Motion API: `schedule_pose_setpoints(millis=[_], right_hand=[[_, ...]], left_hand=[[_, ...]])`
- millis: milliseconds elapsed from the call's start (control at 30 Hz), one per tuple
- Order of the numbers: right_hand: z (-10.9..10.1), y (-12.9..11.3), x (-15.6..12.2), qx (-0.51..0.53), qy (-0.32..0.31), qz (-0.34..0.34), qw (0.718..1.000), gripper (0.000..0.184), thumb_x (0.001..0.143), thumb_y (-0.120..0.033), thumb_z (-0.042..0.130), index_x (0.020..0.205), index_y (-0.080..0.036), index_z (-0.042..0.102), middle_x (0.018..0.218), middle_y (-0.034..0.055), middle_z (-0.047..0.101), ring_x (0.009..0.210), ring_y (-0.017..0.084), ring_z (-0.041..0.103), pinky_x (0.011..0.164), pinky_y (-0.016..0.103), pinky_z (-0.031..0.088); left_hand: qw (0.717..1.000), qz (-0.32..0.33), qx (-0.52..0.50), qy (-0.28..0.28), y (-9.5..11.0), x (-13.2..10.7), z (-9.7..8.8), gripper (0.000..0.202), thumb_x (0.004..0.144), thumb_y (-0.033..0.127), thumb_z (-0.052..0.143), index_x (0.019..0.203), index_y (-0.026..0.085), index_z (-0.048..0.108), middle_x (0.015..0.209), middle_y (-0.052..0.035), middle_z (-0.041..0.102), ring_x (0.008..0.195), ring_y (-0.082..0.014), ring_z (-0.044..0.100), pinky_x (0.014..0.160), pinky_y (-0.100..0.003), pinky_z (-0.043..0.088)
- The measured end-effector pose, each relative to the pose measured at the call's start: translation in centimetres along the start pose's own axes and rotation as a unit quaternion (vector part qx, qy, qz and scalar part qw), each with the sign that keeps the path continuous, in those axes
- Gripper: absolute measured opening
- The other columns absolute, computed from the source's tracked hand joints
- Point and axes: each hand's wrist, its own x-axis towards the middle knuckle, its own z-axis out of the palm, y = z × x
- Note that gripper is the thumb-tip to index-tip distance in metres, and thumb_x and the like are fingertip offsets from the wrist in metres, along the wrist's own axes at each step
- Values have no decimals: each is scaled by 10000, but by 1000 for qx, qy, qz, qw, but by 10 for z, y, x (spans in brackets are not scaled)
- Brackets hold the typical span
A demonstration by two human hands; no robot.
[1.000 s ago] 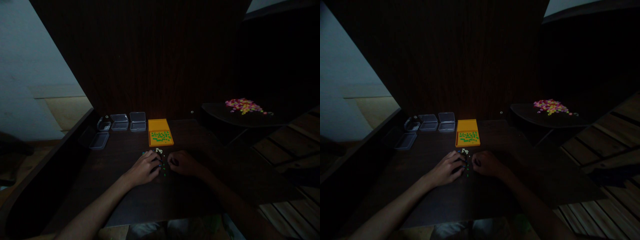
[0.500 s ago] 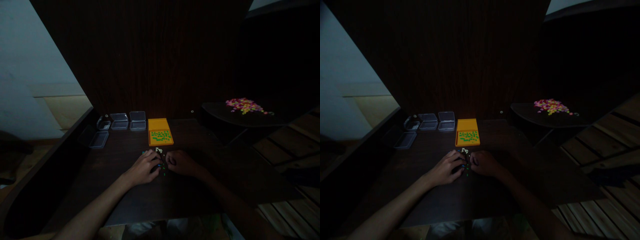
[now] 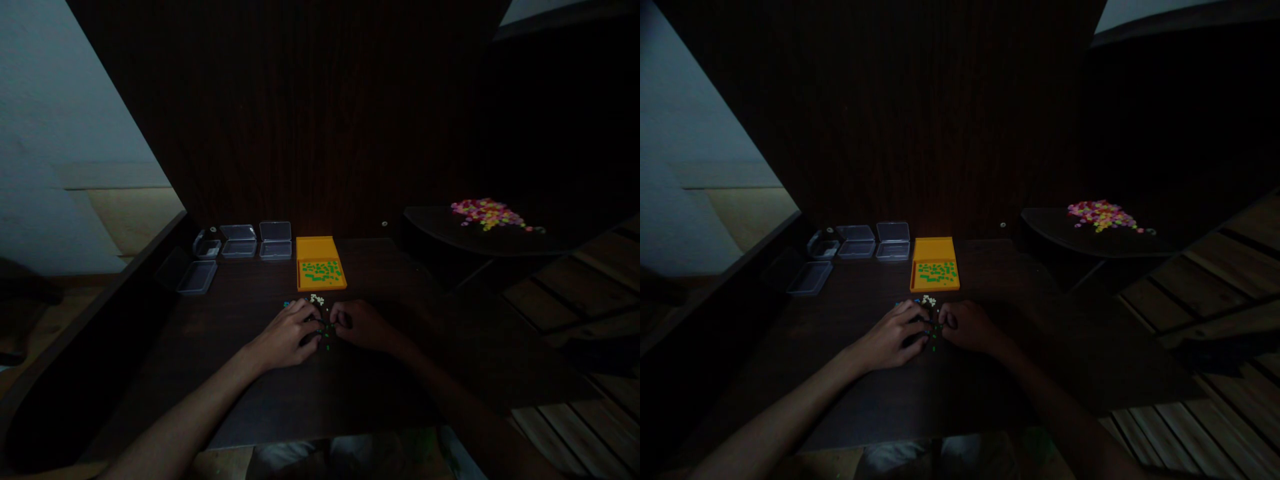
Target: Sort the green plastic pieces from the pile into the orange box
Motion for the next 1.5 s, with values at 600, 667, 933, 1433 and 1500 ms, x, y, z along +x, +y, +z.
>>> schedule_pose_setpoints(millis=[600, 667, 933, 1433, 1500], right_hand=[[-3, 4, -2, -13, 2, -45, 999, 108, 720, -133, 611, 818, -170, 640, 624, -40, 568, 553, 92, 512, 556, 201, 351], [-3, 5, -2, -14, 4, -45, 999, 118, 718, -132, 618, 828, -165, 644, 635, -35, 574, 558, 94, 518, 558, 203, 353], [-1, 6, 0, 4, 8, -43, 999, 60, 766, -173, 605, 798, -168, 656, 651, -19, 607, 557, 96, 521, 547, 200, 362], [-1, 8, -1, 7, -8, -43, 999, 68, 761, -195, 631, 798, -161, 677, 642, -14, 619, 554, 97, 531, 544, 196, 366], [-1, 7, -1, 6, -8, -45, 999, 73, 766, -204, 630, 800, -162, 679, 650, -11, 625, 560, 100, 536, 548, 199, 370]], left_hand=[[1000, 9, 2, -10, 3, 2, -4, 318, 900, 236, 542, 1206, 226, 627, 1191, -92, 554, 1102, -254, 494, 966, -419, 448], [1000, 9, 3, -12, 4, 2, -4, 307, 899, 235, 543, 1193, 224, 632, 1197, -90, 550, 1109, -256, 490, 969, -422, 446], [1000, 5, 10, -15, 3, 2, -3, 266, 901, 239, 546, 1147, 221, 646, 1174, -88, 557, 1096, -256, 493, 961, -423, 444], [999, 8, 32, 1, 2, 7, 2, 189, 911, 261, 540, 1039, 187, 656, 1172, -93, 562, 1101, -258, 488, 967, -415, 442], [1000, 4, 31, 3, 2, 6, 1, 192, 907, 259, 544, 1051, 190, 652, 1163, -92, 565, 1098, -254, 488, 962, -413, 443]])
